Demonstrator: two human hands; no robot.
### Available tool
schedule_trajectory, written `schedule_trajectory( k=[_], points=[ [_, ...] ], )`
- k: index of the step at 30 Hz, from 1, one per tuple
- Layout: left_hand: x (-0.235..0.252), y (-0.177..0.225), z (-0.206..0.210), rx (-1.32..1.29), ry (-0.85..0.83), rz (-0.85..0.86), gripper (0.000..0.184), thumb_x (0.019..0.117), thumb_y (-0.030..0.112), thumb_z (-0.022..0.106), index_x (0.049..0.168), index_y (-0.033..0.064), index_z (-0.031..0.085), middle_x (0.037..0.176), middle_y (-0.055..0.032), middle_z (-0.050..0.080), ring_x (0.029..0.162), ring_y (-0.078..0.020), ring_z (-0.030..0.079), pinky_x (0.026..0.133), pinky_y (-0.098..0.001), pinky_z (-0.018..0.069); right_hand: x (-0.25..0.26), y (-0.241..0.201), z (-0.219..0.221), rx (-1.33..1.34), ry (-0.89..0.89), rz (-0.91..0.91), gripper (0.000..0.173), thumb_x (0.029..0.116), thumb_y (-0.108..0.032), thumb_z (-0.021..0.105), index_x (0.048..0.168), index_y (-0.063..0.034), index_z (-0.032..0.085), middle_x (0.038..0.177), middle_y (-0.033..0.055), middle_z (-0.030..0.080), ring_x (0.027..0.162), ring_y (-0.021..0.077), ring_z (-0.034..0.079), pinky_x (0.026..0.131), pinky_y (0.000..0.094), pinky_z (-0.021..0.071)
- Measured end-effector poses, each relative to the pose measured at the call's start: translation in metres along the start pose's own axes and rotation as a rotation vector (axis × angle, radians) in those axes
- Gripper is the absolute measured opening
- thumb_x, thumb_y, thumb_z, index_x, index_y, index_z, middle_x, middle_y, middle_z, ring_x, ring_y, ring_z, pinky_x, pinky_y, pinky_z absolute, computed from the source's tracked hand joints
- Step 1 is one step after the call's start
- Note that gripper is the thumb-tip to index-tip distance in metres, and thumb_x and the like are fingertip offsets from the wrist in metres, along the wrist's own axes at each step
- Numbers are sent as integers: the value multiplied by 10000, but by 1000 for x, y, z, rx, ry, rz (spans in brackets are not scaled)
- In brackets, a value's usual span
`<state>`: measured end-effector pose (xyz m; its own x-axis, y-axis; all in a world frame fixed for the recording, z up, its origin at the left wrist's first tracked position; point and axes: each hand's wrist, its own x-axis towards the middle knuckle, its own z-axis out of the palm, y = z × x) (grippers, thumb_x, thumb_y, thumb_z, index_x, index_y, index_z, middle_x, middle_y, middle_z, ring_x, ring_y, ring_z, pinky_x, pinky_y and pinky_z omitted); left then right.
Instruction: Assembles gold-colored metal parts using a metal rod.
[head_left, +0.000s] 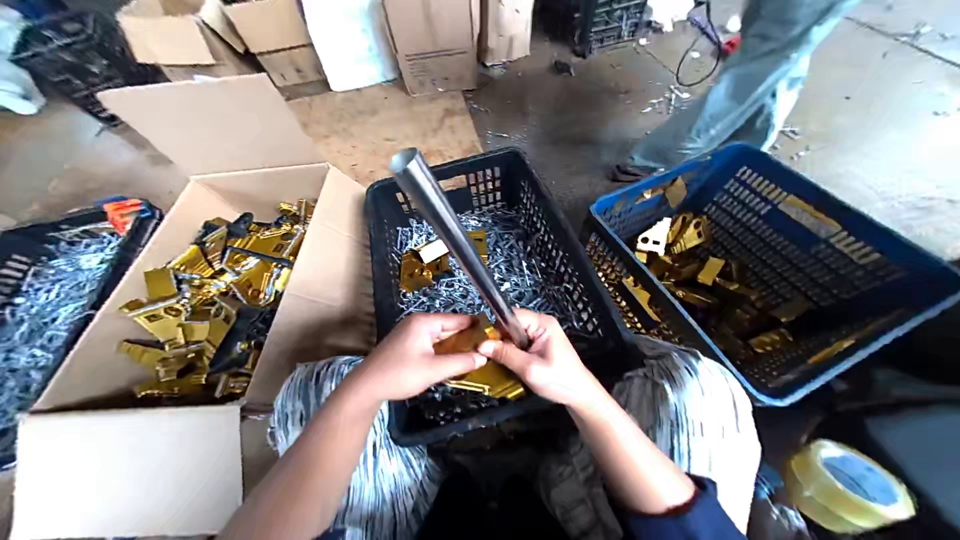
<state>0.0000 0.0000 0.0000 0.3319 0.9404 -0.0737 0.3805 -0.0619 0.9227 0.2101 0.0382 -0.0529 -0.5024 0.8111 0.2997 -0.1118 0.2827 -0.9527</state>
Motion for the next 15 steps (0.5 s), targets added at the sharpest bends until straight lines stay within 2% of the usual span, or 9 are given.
schedule_trajectory(
  k=[3, 5, 6, 8, 10, 11, 13, 14, 15],
  points=[
    [9, -17, -3, -195, 155, -161, 267, 927, 107, 680, 1174, 5, 685, 991, -49, 742, 881, -107, 706, 826, -294, 596, 5, 7, -3, -238, 169, 109, 210, 970, -297, 679, 1011, -92, 692, 687, -33, 596, 571, 43, 538, 545, 245, 476],
    [15, -29, -5, -340, 301, -215, 297, 963, 91, 651, 1239, -18, 655, 1016, -83, 722, 868, -135, 688, 808, -304, 585, 2, 2, -4, -437, 286, 94, 296, 1043, -351, 526, 1089, -94, 664, 673, -22, 565, 554, 82, 527, 536, 300, 473],
    [20, -35, -5, -438, 371, -228, 309, 987, 86, 626, 1276, -26, 632, 1028, -98, 711, 863, -145, 683, 799, -309, 585, 0, -1, -3, -535, 333, 5, 337, 1067, -329, 446, 1114, -63, 647, 652, -11, 552, 536, 92, 530, 519, 313, 478],
    [28, -44, -8, -640, 486, -246, 290, 1016, 79, 583, 1285, -25, 616, 1010, -112, 706, 839, -160, 689, 779, -321, 596, -6, 1, -1, -685, 408, -296, 396, 1095, -292, 352, 1080, 14, 602, 635, 24, 549, 505, 94, 532, 474, 285, 480],
    [35, -45, -12, -764, 540, -249, 203, 1011, 58, 568, 1190, -7, 637, 935, -94, 708, 792, -155, 692, 747, -315, 603, -7, 12, 1, -848, 407, -441, 444, 1112, -357, 290, 1010, -23, 563, 674, 56, 559, 524, 136, 550, 470, 291, 481],
    [35, -47, -14, -789, 538, -250, 190, 1010, 55, 558, 1173, -1, 639, 919, -86, 705, 781, -151, 688, 740, -312, 601, -9, 18, 2, -952, 360, -389, 421, 1099, -344, 334, 993, -33, 598, 681, 71, 600, 519, 181, 588, 446, 336, 487],
    [36, -57, -17, -812, 513, -272, 243, 1026, 76, 543, 1238, -19, 614, 962, -113, 697, 811, -173, 687, 751, -329, 597, -9, 27, 6, -1099, 222, -108, 359, 1057, -336, 463, 1014, -47, 671, 682, 104, 660, 533, 295, 666, 439, 466, 518],
    [36, -65, -17, -825, 503, -286, 275, 1030, 85, 541, 1278, -20, 594, 992, -122, 695, 827, -179, 689, 758, -334, 597, -9, 30, 7, -1114, 200, -49, 361, 1053, -347, 466, 1014, -53, 672, 675, 101, 657, 537, 300, 669, 443, 473, 519],
    [37, -71, -18, -846, 497, -296, 282, 1030, 88, 542, 1287, -17, 589, 1004, -123, 691, 834, -180, 688, 763, -334, 597, -9, 32, 8, -1105, 222, -82, 383, 1057, -353, 444, 1001, -48, 670, 659, 84, 648, 514, 271, 654, 428, 442, 509]
  ],
)
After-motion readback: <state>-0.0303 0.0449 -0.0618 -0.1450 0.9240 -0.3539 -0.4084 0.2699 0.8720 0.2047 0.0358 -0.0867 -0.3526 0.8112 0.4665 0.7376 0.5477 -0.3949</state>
